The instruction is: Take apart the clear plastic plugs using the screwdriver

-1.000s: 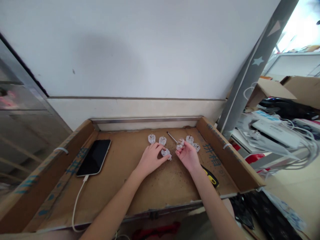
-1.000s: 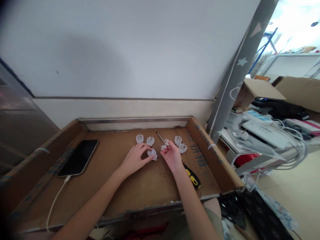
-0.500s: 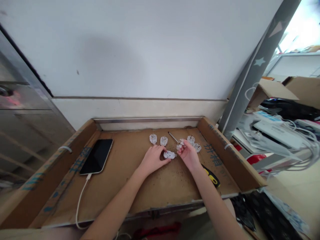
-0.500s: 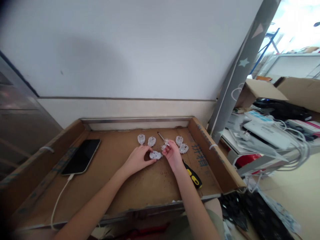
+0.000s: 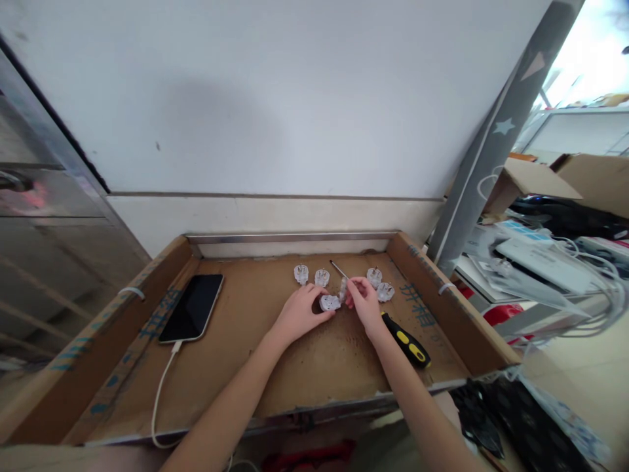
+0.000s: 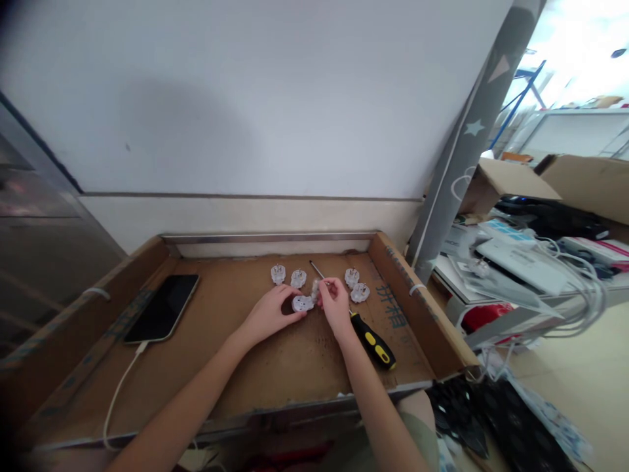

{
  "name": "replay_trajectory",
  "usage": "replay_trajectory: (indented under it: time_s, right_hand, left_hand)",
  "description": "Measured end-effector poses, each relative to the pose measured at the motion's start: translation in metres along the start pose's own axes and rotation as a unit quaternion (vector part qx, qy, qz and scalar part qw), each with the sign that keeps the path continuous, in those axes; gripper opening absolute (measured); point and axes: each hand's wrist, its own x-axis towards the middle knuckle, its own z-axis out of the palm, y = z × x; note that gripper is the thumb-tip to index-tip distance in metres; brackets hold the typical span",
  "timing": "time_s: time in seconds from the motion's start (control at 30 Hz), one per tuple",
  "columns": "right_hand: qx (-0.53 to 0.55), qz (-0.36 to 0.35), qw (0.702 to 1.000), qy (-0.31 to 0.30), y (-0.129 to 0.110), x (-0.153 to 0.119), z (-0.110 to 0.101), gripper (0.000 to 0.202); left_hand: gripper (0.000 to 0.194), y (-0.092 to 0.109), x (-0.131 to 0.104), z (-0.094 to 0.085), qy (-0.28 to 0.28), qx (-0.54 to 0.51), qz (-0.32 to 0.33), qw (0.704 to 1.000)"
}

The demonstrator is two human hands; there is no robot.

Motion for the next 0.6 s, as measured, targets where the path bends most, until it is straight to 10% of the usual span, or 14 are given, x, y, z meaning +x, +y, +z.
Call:
replay_trajectory:
  time_s: [0.6]
  right_hand:
    - [-0.056, -0.026, 0.993, -0.1, -0.003, -0.008, 0.002, 0.032]
  left_hand:
    - [0.044, -0.01, 0.016, 0.014, 0.029, -0.379, -0.129, 0.916]
